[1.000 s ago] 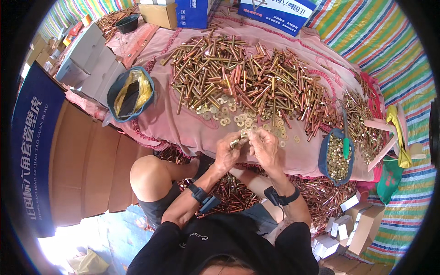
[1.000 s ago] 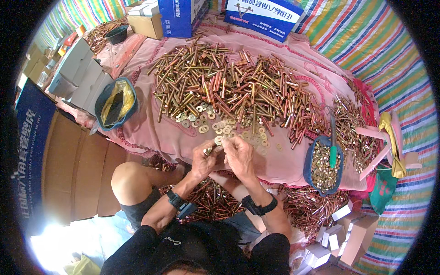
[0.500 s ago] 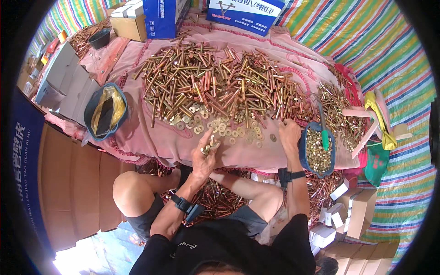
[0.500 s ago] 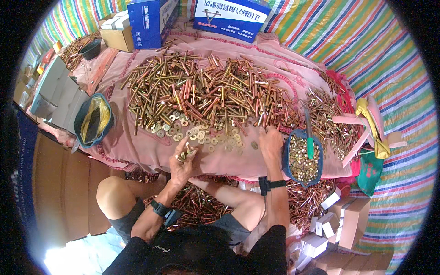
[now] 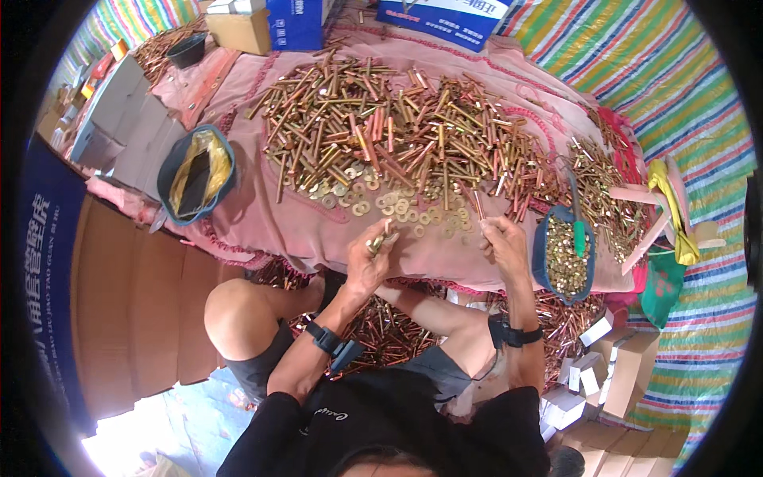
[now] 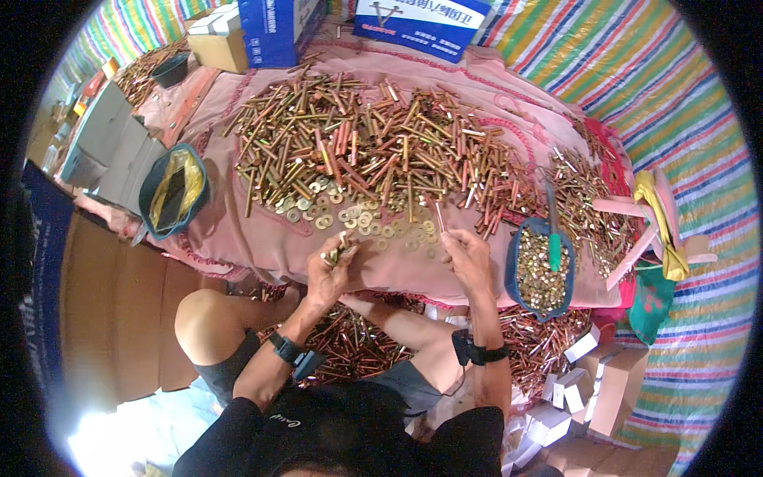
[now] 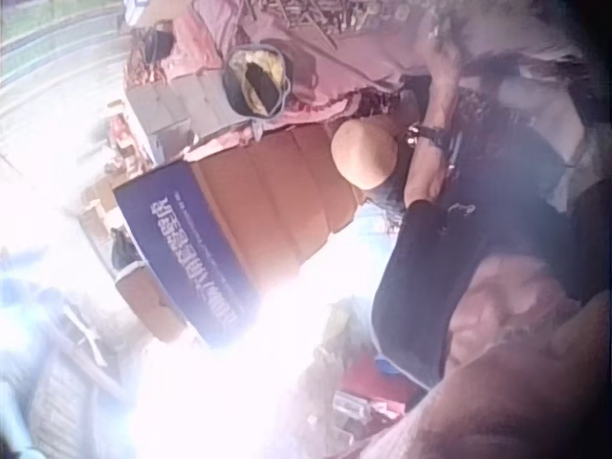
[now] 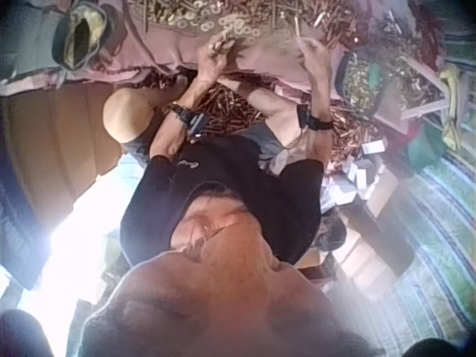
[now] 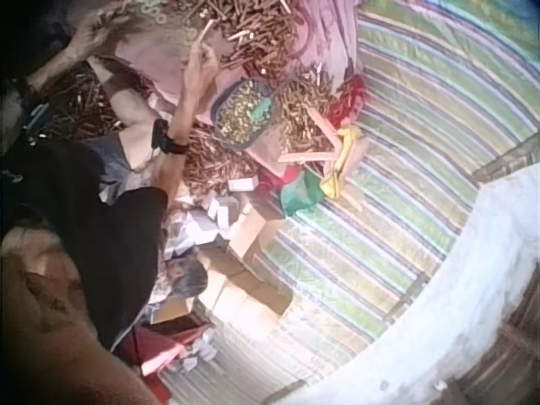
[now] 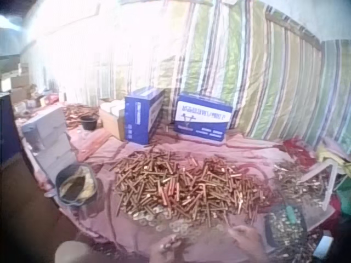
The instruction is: The person is assembling hardware by putting washers onto bolts.
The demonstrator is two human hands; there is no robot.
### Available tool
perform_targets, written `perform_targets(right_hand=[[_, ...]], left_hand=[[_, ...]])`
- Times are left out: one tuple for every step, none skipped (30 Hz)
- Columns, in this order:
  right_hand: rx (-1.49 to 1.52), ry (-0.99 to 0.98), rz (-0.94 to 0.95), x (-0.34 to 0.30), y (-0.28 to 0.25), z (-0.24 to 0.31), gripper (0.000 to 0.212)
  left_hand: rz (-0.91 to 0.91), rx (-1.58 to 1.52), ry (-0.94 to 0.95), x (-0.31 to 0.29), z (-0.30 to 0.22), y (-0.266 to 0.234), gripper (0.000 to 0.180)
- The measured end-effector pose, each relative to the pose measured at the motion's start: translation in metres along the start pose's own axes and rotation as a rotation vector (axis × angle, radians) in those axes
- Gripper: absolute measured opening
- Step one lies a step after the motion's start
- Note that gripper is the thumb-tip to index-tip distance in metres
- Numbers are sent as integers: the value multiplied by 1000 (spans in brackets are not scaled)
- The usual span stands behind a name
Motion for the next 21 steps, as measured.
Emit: perform_targets(right_hand=[[-20,-43,28,-4,5,7,28],[-38,-88,57,-7,12,15,28],[-34,-89,69,-10,16,18,28],[-28,-153,96,-14,22,27,27],[-21,-217,122,-17,28,37,27],[-19,-216,129,-19,31,42,27],[-43,-288,133,-22,34,55,26],[-68,-360,137,-26,38,67,24],[-68,-365,145,-26,42,73,24],[-49,-370,165,-27,46,80,23],[-31,-374,186,-28,51,86,21],[-32,-377,191,-27,54,91,21],[-18,-408,194,-28,57,99,20],[-3,-439,197,-28,60,107,19],[-4,-440,198,-27,61,112,19],[-6,-448,193,-26,61,118,18],[-7,-455,188,-25,62,122,17],[-8,-459,189,-24,64,126,17],[4,-458,208,-23,68,129,17],[16,-457,226,-22,71,133,18],[17,-459,229,-23,75,138,18]], left_hand=[[-10,12,-3,-1,8,-1,28],[-14,-22,8,-3,15,-1,28],[-15,-59,18,-2,15,0,28],[-18,-65,28,-2,14,1,27],[-26,-56,27,-3,15,-1,27],[-5,-42,24,-2,9,2,28],[17,-31,22,-2,3,4,28],[19,-4,10,-1,-2,4,28],[11,1,12,-2,-1,2,28],[0,-15,51,-2,-3,1,29],[-10,-31,91,-3,-5,-1,29],[-16,-29,92,-3,-3,-1,29],[-30,-48,82,-5,-1,-3,30],[-45,-67,73,-6,1,-5,30],[-46,-67,74,-4,0,-4,30],[-39,-35,94,-3,-4,-2,28],[-32,-4,115,-2,-8,-1,26],[-35,-3,118,-2,-9,-1,26],[-10,0,103,-1,-9,1,26],[16,2,88,-1,-8,4,26],[14,4,88,-1,-6,3,26]])
Point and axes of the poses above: each hand's wrist, its own x-axis towards the middle knuckle, its own y-axis out of the palm, z = x × y, the point moved 10 cm from there along x, towards the middle knuckle, and after that the axes turned 13 degrees about -x, right-handed, at the moved point
